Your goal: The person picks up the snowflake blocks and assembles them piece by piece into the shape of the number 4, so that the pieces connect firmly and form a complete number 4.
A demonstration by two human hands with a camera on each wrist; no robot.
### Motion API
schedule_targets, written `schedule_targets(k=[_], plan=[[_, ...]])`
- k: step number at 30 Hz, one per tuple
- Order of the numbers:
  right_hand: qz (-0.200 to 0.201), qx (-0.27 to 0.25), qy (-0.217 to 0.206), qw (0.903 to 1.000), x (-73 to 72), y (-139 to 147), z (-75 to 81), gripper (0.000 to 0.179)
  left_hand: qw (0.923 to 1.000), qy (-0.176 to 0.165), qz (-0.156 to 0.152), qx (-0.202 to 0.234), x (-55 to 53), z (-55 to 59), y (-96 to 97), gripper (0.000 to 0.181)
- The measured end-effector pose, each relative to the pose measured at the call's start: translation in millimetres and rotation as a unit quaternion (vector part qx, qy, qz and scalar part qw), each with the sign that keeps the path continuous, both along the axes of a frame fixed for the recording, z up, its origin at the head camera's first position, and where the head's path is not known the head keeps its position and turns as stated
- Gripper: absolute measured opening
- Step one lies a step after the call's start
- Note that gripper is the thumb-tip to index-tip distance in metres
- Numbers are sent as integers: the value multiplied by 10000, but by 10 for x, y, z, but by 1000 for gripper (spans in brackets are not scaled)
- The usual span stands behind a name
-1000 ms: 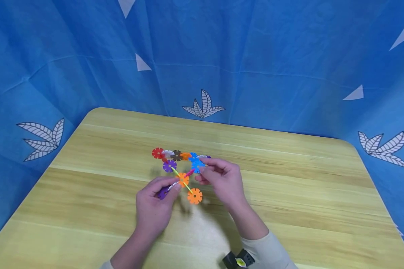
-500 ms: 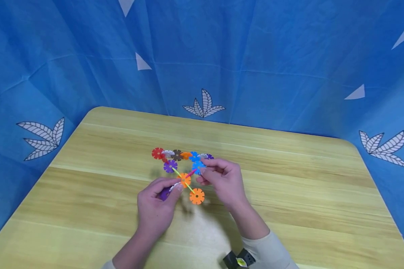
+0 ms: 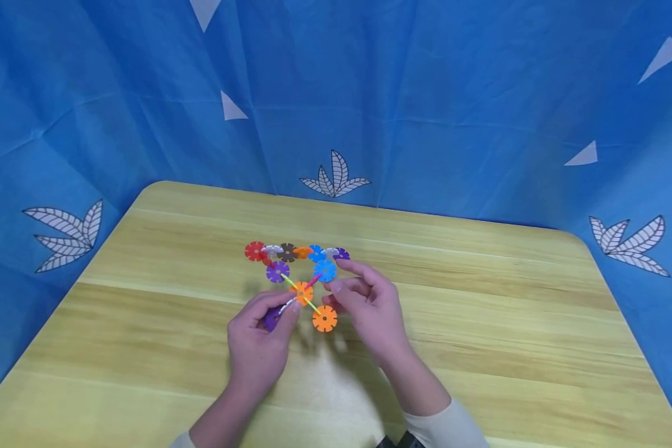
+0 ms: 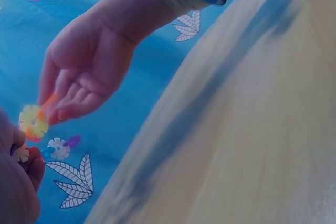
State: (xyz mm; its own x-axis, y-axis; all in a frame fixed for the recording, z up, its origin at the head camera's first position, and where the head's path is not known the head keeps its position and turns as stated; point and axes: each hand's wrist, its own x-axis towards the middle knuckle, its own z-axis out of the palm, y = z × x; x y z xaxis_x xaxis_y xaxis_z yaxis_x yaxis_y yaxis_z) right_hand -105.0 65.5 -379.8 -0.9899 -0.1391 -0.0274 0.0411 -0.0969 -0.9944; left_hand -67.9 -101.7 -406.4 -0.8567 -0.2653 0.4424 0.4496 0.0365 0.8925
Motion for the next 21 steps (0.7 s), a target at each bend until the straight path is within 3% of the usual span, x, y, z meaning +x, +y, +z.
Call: schedule_targets(k=[5, 12, 21], plan=[[77, 10, -333, 9994, 104, 31, -25, 35, 9999, 42, 99, -51, -7, 3, 10, 17], [615, -708, -621, 9937, 151, 69, -87, 50, 9997, 140, -31, -194, -11, -21, 59, 19], [873, -1126, -568, 9882, 143, 245, -149, 55, 9976, 248, -644, -66, 4, -41, 23, 21]])
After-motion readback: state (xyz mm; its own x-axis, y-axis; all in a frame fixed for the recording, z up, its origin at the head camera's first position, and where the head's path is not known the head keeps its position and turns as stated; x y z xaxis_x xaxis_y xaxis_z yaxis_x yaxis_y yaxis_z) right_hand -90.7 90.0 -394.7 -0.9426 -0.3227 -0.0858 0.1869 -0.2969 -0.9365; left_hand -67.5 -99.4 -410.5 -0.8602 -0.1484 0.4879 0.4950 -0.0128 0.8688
